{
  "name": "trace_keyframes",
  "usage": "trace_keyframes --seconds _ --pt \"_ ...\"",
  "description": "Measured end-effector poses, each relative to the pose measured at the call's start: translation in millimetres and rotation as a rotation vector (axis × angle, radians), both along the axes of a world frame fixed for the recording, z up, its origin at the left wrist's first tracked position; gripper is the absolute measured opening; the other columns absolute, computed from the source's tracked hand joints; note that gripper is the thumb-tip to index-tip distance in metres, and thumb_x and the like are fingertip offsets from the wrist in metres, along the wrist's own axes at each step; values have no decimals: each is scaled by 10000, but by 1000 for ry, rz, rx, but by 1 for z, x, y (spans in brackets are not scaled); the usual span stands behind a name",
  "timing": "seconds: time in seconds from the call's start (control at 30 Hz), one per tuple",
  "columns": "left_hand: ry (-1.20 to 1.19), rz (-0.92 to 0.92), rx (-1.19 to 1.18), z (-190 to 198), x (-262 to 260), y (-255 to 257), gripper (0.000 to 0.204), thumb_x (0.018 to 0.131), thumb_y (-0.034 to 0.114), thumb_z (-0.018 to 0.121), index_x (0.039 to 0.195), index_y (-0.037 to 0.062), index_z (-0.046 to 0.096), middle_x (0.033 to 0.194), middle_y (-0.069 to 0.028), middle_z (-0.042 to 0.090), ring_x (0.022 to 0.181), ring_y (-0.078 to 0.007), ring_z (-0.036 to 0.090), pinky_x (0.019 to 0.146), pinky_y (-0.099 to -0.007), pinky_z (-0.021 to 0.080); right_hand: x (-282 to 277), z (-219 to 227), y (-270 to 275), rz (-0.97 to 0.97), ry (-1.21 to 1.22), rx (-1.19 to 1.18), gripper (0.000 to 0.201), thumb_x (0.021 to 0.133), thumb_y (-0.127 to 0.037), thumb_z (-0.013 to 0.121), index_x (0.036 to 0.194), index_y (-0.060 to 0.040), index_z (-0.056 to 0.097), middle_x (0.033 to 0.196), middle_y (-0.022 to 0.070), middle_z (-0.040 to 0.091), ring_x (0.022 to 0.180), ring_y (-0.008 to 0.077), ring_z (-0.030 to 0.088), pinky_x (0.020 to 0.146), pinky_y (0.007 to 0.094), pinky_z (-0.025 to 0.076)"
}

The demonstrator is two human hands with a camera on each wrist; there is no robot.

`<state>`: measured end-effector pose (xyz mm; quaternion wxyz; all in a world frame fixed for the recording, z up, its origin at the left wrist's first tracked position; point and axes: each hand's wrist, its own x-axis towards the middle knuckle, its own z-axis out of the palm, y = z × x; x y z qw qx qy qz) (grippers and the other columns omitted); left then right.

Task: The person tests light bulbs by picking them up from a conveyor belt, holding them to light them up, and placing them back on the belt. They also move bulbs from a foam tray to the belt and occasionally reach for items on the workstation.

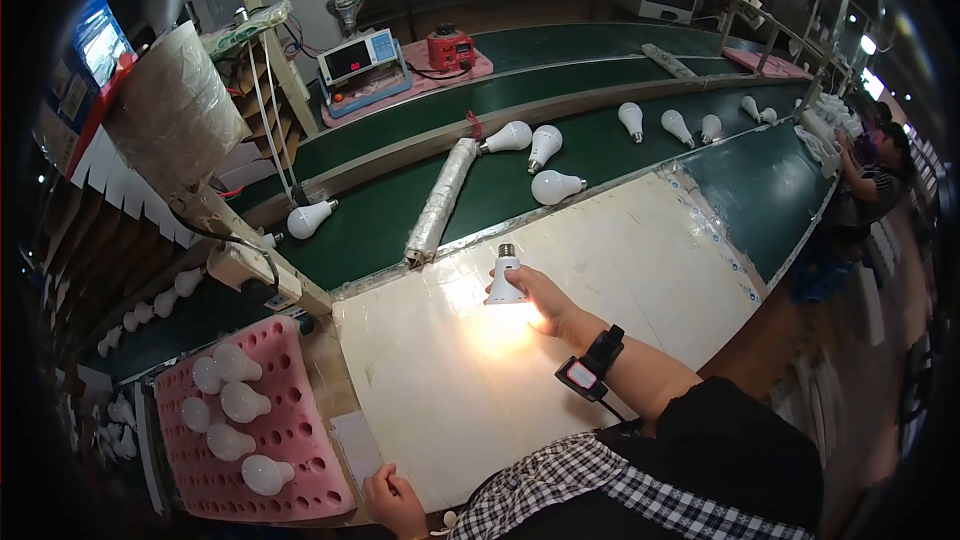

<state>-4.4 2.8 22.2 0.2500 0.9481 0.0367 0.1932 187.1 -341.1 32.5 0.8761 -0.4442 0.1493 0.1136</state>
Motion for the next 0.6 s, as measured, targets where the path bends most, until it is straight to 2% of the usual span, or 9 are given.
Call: trace_keyframes --seconds 0.2,0.27,0.3,0.37,0.4,0.47,0.5,0.57,0.6 --pt "46 11 -36 4 1 -1 171 855 95 566 984 83 677 915 -137 647 876 -343 600 762 -421 486 12 -2 -3 21 -4 -81 393 934 -236 480 1249 0 474 1110 158 583 987 277 616 875 432 522" --pt "35 6 -45 2 0 0 171 857 102 564 985 82 676 918 -137 649 880 -343 600 766 -420 486 29 -16 -5 80 1 -250 398 933 -253 496 1255 -19 477 1124 133 583 1012 243 602 862 402 515" --pt "45 12 -47 2 0 1 172 856 103 566 986 80 676 919 -135 650 886 -342 601 770 -418 486 37 -10 0 80 -4 -253 398 933 -253 496 1255 -19 477 1124 133 583 1012 243 602 862 402 515" --pt "45 17 -47 -3 -2 3 173 855 104 567 987 78 676 921 -133 652 891 -341 601 775 -417 486 63 12 14 75 25 -346 276 915 -299 525 1097 -93 550 1007 33 578 929 143 521 819 326 447" --pt "45 24 -26 -5 -3 4 174 849 102 569 985 76 675 917 -131 654 890 -341 601 777 -415 487 80 17 18 127 -31 -328 369 912 -352 552 1155 -74 541 1076 37 581 985 150 532 841 340 449" --pt "30 34 3 -6 -2 4 175 843 100 572 982 73 674 914 -128 655 888 -341 602 779 -414 487 107 37 25 171 -286 -485 458 909 -419 547 1184 -53 566 1147 92 609 1060 215 563 863 384 457" --pt "32 34 1 -4 -3 3 175 836 94 573 976 74 676 908 -126 655 881 -338 602 777 -415 488 124 33 18 168 -297 -480 458 909 -419 547 1184 -53 566 1147 92 609 1060 215 563 863 384 457" --pt "22 32 4 -4 -2 2 176 829 88 574 970 74 678 902 -123 655 875 -335 603 776 -415 488 167 14 -2 186 -599 -1615 500 919 -454 523 1226 -63 578 1220 171 605 1114 354 567 905 503 438" --pt "-3 28 10 -6 -3 3 174 823 81 574 961 77 679 897 -123 654 866 -332 603 771 -417 488 162 47 -9 342 -465 -1755 526 921 -494 484 1196 -68 622 1171 197 623 1102 388 569 903 526 429"
